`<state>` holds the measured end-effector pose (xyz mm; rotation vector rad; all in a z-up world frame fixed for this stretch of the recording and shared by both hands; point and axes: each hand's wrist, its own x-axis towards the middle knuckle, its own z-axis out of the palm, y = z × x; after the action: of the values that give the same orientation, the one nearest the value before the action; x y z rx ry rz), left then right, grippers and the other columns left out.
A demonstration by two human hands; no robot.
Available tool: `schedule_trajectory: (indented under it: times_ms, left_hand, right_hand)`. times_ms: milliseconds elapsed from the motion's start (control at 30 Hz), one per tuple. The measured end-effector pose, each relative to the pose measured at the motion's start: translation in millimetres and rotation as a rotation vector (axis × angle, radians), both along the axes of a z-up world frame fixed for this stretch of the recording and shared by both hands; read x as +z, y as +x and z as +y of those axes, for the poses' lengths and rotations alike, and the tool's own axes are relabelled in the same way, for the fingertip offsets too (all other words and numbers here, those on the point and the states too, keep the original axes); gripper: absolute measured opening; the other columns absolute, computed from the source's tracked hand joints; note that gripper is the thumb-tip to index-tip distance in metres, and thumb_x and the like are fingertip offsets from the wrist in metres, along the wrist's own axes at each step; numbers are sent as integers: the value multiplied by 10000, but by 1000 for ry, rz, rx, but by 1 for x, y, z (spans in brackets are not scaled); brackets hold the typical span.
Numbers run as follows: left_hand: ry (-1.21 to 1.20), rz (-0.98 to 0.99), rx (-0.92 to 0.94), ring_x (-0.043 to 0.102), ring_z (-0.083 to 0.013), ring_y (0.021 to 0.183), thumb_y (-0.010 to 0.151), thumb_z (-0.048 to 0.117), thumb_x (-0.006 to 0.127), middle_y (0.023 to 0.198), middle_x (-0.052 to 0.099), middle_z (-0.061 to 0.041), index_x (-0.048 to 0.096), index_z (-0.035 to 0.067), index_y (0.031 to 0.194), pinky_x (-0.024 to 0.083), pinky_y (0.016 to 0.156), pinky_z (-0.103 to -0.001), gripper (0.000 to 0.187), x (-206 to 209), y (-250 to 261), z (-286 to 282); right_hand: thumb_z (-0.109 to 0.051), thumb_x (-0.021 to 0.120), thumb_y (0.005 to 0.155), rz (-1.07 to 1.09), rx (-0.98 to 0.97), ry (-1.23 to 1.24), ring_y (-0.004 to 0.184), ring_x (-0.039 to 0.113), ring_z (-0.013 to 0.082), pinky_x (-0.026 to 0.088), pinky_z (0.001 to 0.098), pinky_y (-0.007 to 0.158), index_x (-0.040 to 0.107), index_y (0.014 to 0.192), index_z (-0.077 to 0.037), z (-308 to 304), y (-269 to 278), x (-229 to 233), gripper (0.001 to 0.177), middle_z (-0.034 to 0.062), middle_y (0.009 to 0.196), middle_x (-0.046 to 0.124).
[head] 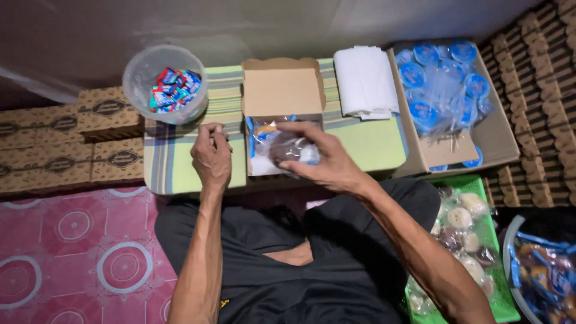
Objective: Packing individual snack boxes with water, napkins, and various snacks.
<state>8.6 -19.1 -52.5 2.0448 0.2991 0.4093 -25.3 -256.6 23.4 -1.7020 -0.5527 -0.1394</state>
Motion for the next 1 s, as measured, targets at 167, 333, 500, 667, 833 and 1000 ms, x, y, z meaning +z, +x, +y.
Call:
schedule_trajectory:
  times_ms: [167,333,500,667,833,1000]
  left_hand:
    - [12,-13,-15,709,-248,675,1041,238,528,785,722,-48,663,152,1035,550,780,-483,161,1,1,2]
    - [2,-14,-29,705,-253,684,1038,248,528,796,714,-39,661,140,1019,548,770,-488,172,0,2,2]
    - [-4,-40,-30,699,-236,658,1034,224,528,817,716,-51,666,128,1017,548,745,-465,168,0,1,1]
    - [5,-46,-30,699,-233,659,1045,222,524,835,716,-61,661,117,1031,552,739,-462,173,-1,1,1]
    - [-18,-52,-32,690,-226,636,1047,206,525,817,712,-58,665,118,1033,549,723,-460,166,0,1,0]
    - [20,-52,-33,692,-225,641,1049,212,529,826,717,-58,664,115,1041,554,721,-460,166,-3,1,0]
  right_hand:
    - [-47,797,812,-57,155,-92,1111,691,423,549,589,962,555,1463,-109,21,18,1,698,240,1233,699]
    - [-107,761,804,-90,216,-184,984,711,418,589,583,857,695,1250,-64,23,29,-16,453,221,1069,698]
    - [-77,689,870,-142,385,-518,1076,663,501,559,626,922,640,1298,-19,20,32,0,435,314,1135,667]
    - [-99,736,879,-251,321,-846,1204,630,465,533,580,1029,574,1341,-14,31,18,-5,497,297,1275,646]
    - [-434,619,988,-629,170,-806,1157,662,466,512,533,1036,622,1295,73,32,-4,-36,593,312,1238,664]
    - [-315,667,932,-598,152,-889,1305,583,429,444,481,1131,574,1366,38,33,-5,-58,568,279,1363,623]
